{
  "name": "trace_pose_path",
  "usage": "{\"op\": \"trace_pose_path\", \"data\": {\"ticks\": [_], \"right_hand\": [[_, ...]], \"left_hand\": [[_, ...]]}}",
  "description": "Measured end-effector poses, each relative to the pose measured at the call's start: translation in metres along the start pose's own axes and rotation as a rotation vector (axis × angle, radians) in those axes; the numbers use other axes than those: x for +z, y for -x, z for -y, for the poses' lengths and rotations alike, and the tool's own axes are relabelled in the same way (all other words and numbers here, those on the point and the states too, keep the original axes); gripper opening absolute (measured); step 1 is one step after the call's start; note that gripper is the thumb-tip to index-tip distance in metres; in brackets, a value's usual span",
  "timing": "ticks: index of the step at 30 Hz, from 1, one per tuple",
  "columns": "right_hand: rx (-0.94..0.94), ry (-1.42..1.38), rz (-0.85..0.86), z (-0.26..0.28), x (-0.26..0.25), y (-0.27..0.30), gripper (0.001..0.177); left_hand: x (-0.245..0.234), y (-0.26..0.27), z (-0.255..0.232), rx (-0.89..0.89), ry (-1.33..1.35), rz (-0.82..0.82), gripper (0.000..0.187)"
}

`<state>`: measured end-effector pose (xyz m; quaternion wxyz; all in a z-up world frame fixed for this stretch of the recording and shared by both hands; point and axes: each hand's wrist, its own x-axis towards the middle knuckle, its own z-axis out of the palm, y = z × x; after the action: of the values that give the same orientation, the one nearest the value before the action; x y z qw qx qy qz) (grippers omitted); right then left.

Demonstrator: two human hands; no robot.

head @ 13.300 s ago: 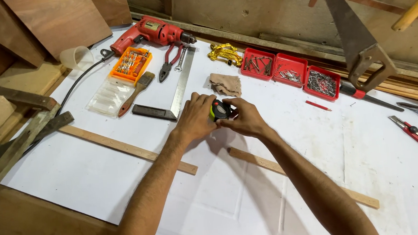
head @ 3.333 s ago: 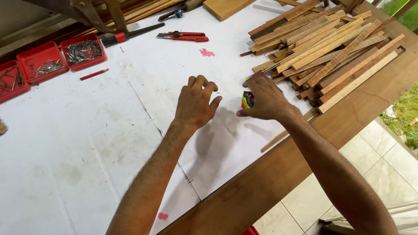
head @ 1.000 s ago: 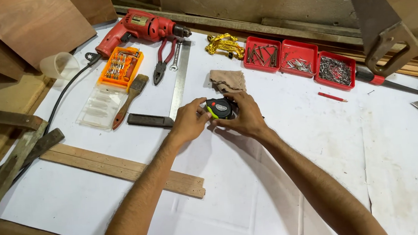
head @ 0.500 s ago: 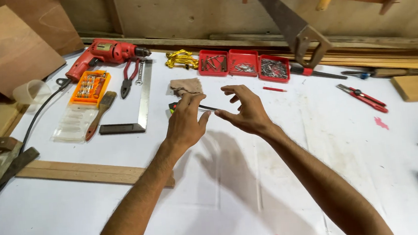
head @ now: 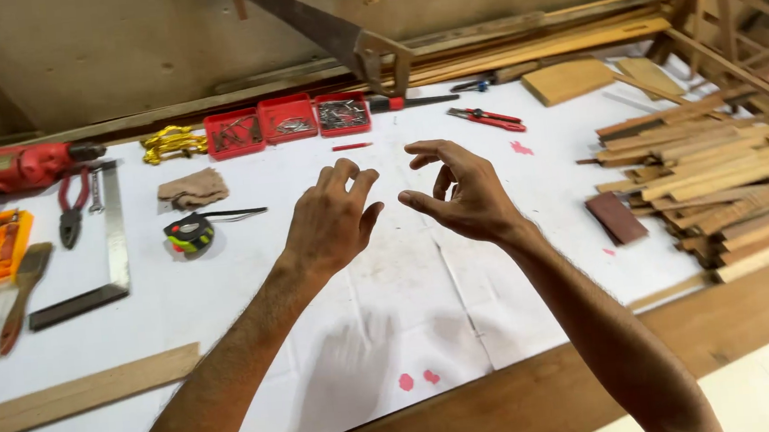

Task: The recorder is sanding a thin piece of wood using a sanding block at a workbench.

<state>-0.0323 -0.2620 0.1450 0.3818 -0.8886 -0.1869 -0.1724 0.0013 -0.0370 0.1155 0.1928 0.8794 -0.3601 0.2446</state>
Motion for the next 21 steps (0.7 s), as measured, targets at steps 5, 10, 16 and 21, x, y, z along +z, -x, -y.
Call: {"op": "trace_pose_path", "data": {"ticks": [5, 10, 16, 21], "right_hand": [[0.172, 0.056, -0.077, -0.019, -0.068, 0.037, 0.056], [0.297, 0.104, -0.072, -0.061, -0.128, 0.073, 0.043], [0.391, 0.184, -0.137, -0.129, -0.194, 0.115, 0.038], [0.509, 0.225, -0.245, -0.181, -0.245, 0.143, 0.038]], "left_hand": [[0.038, -0.054, -0.044, 0.112, 0.079, 0.015, 0.038], [0.088, -0.111, -0.095, 0.183, 0.165, 0.082, 0.037], [0.156, -0.177, -0.16, 0.289, 0.239, 0.104, 0.033], [0.21, -0.218, -0.214, 0.326, 0.267, 0.251, 0.033]]}}
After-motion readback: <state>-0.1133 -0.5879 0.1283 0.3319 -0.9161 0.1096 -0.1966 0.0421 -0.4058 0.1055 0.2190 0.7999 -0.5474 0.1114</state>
